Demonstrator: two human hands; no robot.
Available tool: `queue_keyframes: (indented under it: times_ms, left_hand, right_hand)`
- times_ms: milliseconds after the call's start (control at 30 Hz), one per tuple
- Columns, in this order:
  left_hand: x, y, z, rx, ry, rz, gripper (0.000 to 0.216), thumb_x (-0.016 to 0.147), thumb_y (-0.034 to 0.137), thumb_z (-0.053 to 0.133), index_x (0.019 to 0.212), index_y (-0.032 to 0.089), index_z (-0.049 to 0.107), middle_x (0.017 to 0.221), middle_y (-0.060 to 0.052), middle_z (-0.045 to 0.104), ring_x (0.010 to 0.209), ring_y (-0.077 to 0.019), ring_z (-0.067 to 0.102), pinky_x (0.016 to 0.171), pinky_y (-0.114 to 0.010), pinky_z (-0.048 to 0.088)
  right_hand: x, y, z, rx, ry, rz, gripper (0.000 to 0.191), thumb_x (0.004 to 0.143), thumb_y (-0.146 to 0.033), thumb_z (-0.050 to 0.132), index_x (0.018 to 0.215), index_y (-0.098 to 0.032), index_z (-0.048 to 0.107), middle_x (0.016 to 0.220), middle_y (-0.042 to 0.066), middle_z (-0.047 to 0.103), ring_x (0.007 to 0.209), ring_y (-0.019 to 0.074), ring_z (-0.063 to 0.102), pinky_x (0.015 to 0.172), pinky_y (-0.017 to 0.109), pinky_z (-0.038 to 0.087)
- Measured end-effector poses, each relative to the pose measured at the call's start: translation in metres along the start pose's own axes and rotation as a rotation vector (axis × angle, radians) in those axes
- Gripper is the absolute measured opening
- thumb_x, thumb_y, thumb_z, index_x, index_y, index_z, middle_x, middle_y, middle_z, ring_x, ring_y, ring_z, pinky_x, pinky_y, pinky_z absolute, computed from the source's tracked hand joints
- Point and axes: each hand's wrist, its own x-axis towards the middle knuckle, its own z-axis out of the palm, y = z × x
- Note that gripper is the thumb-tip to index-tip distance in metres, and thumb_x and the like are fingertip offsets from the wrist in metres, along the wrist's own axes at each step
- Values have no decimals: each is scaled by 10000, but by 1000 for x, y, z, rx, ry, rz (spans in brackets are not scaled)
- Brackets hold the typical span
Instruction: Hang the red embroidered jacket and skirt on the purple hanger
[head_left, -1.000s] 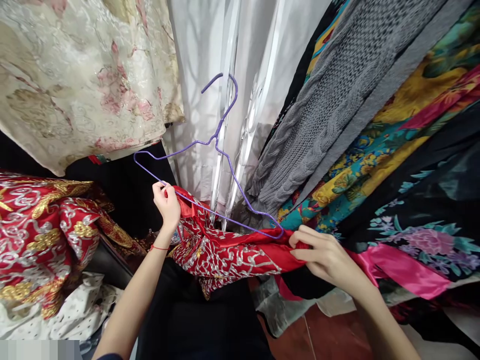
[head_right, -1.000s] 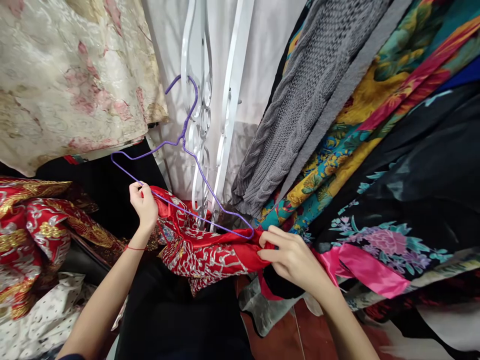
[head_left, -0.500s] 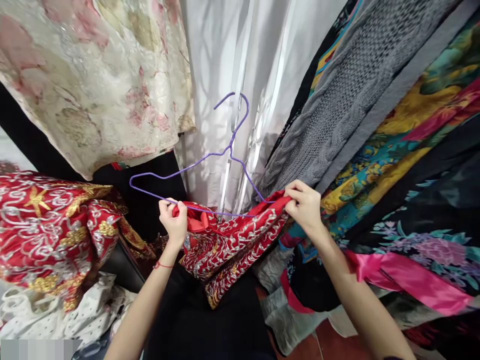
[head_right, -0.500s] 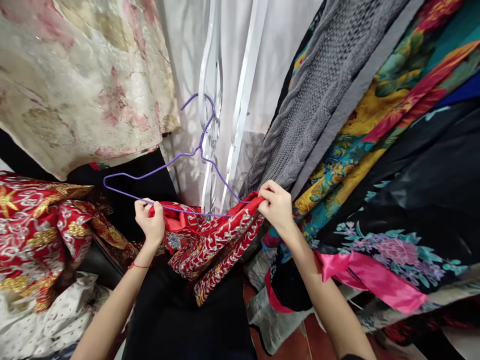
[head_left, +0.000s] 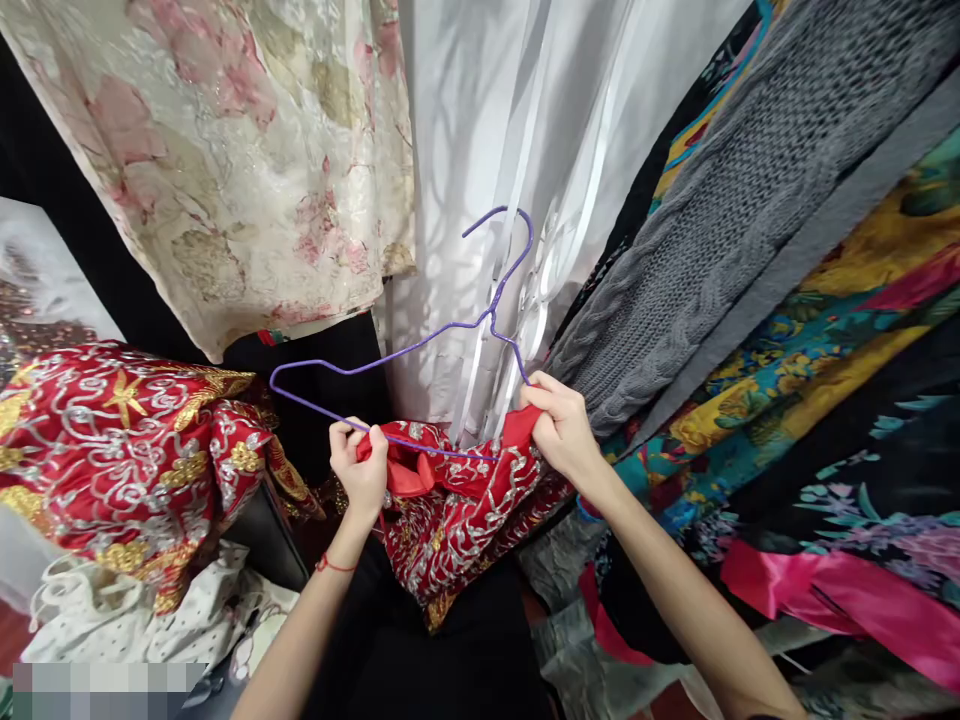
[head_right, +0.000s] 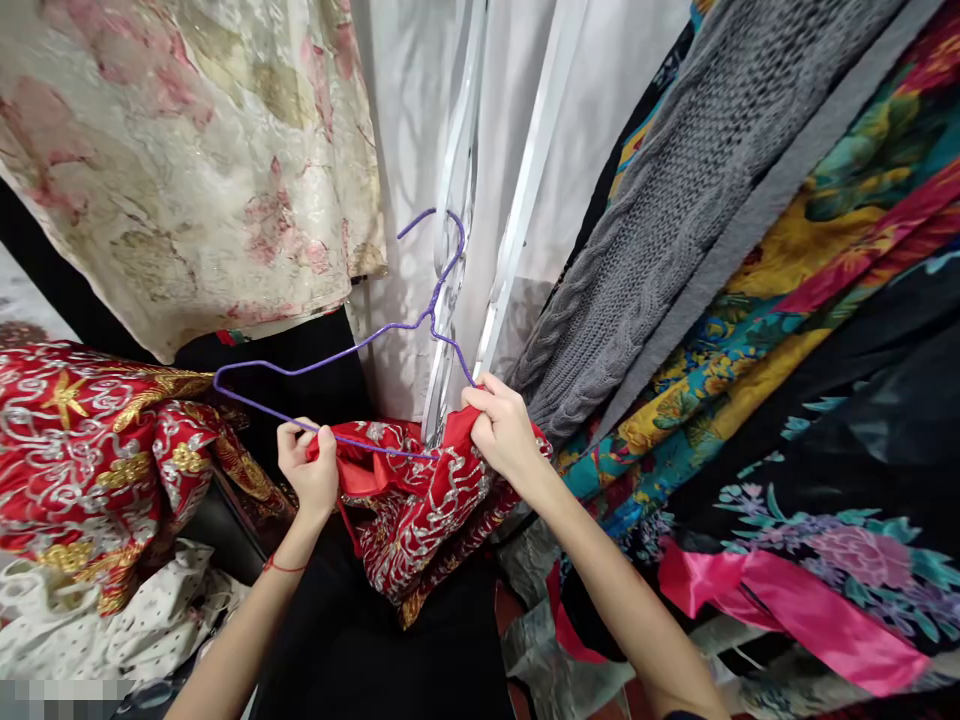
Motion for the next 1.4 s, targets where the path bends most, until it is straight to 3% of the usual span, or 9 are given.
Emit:
queue_keyframes:
  times_ms: [200,300,500,733,933,1100,1200,1300,1400]
  left_hand:
    - [40,11,-12,0,-230,-19,260,807,420,694,878,205,567,796,1,592,650,-100,551,639,-211,450]
    - [48,8,-36,190,-349,28,326,760,442,744,952,210,618,730,23,589,605,-110,535,612,-214,437]
    - [10,-20,-92,553,-636,-64,337,792,388,665,1102,262,626,1004,-6,716,822,-187,685,776,-272,503]
    - [-60,-83,-105,259,-316,-359,301,718,381,613,938,177,613,905,-63,716,866,-213,696,826,-328,554]
    - [-63,-53,-107,271,-330,-223,308,758,454,701,922,194,677,788,-15,724,691,-154,668,760,-270,551]
    - [6,-18,-75,376,-404,-173,243,761,402,719,907,208,728,719,12,695,655,-137,638,649,-207,480]
    - [47,-19,-31,34,-222,-388,295,681,393,763,595,172,589,561,39,562,533,-91,527,534,-187,410]
    - [81,-23,11,-360,33,-617,232,587,253,770,619,168,557,582,50,576,518,-75,517,556,-196,451]
    - [113,-19,32,-410,91,-645,158,619,214,699,639,172,549,586,42,579,516,-80,530,577,-216,482]
  right_hand:
    - [-5,-5,4,41,216,161,306,937,-241,435,1239,-208,397,570,-106,327,431,130,354,506,263,312]
    - [-2,-4,3,-62,172,155,156,974,-339,439,1028,-220,523,577,-77,394,453,116,401,527,254,326]
    - [2,15,-3,-255,180,157,306,987,-362,407,714,-232,455,517,-69,339,420,99,385,497,249,267]
    - [1,15,-9,-285,154,129,323,991,-378,393,703,-236,422,521,-67,350,420,93,373,502,245,263]
    - [2,16,-10,-276,125,131,307,990,-366,392,722,-230,451,524,-64,370,430,94,417,509,236,276]
    - [2,17,-11,-269,113,138,306,984,-379,401,727,-228,468,533,-63,360,429,92,410,506,237,276]
    - [3,15,-12,-239,97,142,303,977,-380,408,727,-227,482,520,-65,353,421,93,405,504,235,282]
    - [4,11,-15,-207,81,132,290,974,-368,421,738,-221,501,525,-65,362,423,88,394,512,230,289]
    - [2,6,-20,-198,55,125,312,981,-384,424,732,-215,508,541,-60,380,436,84,383,517,229,292]
